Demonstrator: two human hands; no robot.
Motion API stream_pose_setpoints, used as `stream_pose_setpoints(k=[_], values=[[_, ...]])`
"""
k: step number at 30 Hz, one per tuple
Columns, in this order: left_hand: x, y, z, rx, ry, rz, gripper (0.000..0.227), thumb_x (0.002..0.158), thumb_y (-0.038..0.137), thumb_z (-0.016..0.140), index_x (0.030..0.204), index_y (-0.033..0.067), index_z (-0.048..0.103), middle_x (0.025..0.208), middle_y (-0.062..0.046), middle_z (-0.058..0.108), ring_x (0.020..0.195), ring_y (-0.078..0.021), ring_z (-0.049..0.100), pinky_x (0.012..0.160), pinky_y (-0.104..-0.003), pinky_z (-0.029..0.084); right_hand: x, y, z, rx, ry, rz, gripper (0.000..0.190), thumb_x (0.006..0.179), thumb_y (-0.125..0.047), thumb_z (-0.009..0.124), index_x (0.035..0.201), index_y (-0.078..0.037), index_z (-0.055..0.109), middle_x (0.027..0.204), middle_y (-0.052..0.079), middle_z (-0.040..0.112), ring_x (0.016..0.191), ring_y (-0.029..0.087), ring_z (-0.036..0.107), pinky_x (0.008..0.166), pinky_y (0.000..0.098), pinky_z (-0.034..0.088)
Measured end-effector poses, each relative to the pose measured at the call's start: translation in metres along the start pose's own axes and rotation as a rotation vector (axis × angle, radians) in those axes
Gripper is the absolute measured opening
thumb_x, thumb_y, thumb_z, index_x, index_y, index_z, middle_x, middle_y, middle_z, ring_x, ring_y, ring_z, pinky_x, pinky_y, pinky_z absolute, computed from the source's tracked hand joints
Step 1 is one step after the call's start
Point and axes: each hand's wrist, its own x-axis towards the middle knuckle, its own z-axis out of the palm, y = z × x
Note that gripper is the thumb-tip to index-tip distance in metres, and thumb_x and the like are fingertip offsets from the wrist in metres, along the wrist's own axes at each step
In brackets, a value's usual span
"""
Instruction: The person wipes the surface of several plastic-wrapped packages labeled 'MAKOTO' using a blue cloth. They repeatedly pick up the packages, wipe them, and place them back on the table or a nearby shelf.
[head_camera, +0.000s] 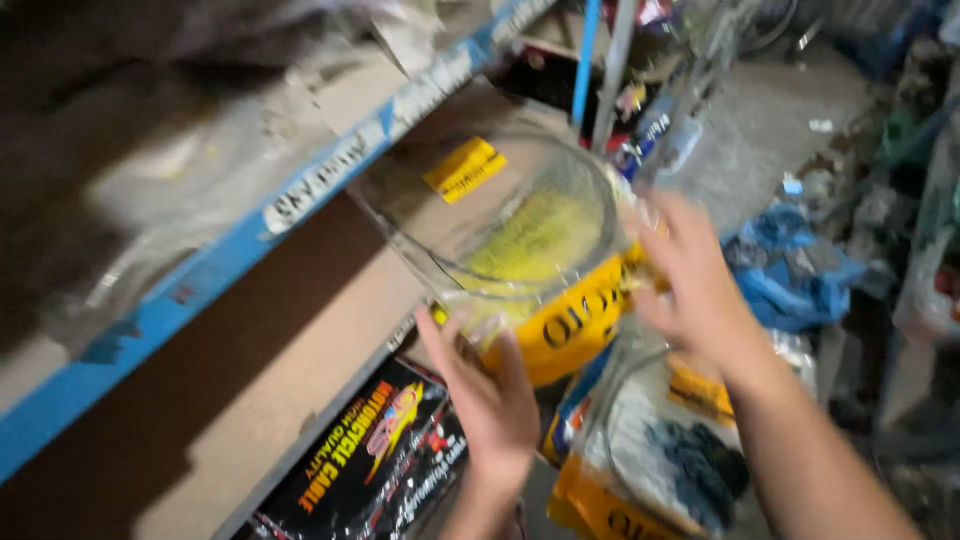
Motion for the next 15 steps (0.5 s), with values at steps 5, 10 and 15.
stream_pose_setpoints(k=[5,10,15], values=[[-0.008,0.012,-0.014,0.389,-0.162,0.24,0.079,0.08,0.016,0.08,0.147,0.002,0.04,0.154,-0.034,0.03,0.137,-0.053,0.041,0.111,-0.056,0.04,-0.053,-0.009,0.039,-0.224,-0.059,0.113,0.1,0.054,-0.003,0.073,0.15,-0.017,0.049,0.161,0.027,0.034,0.151,0.051,0.029,0.115,0.0631,0.029],[0.013,0.013,-0.014,0.73,-0.297,0.537,0.059,0.082,0.035,0.083,0.134,0.0137,0.064,0.149,-0.023,0.044,0.133,-0.0486,0.045,0.11,-0.066,0.036,-0.018,0.0,0.062,0.047,0.156,0.231,0.075,0.067,0.012,0.05,0.141,-0.001,0.057,0.152,0.025,0.048,0.147,0.045,0.041,0.118,0.046,0.038],[0.041,-0.011,-0.005,1.01,-0.242,0.619,0.053,0.089,0.026,0.071,0.139,0.0179,0.057,0.153,-0.008,0.042,0.142,-0.0375,0.038,0.115,-0.058,0.034,0.02,0.028,0.078,0.067,0.143,0.127,0.061,0.077,0.008,0.051,0.136,-0.001,0.061,0.15,0.024,0.051,0.144,0.049,0.041,0.122,0.0515,0.033]])
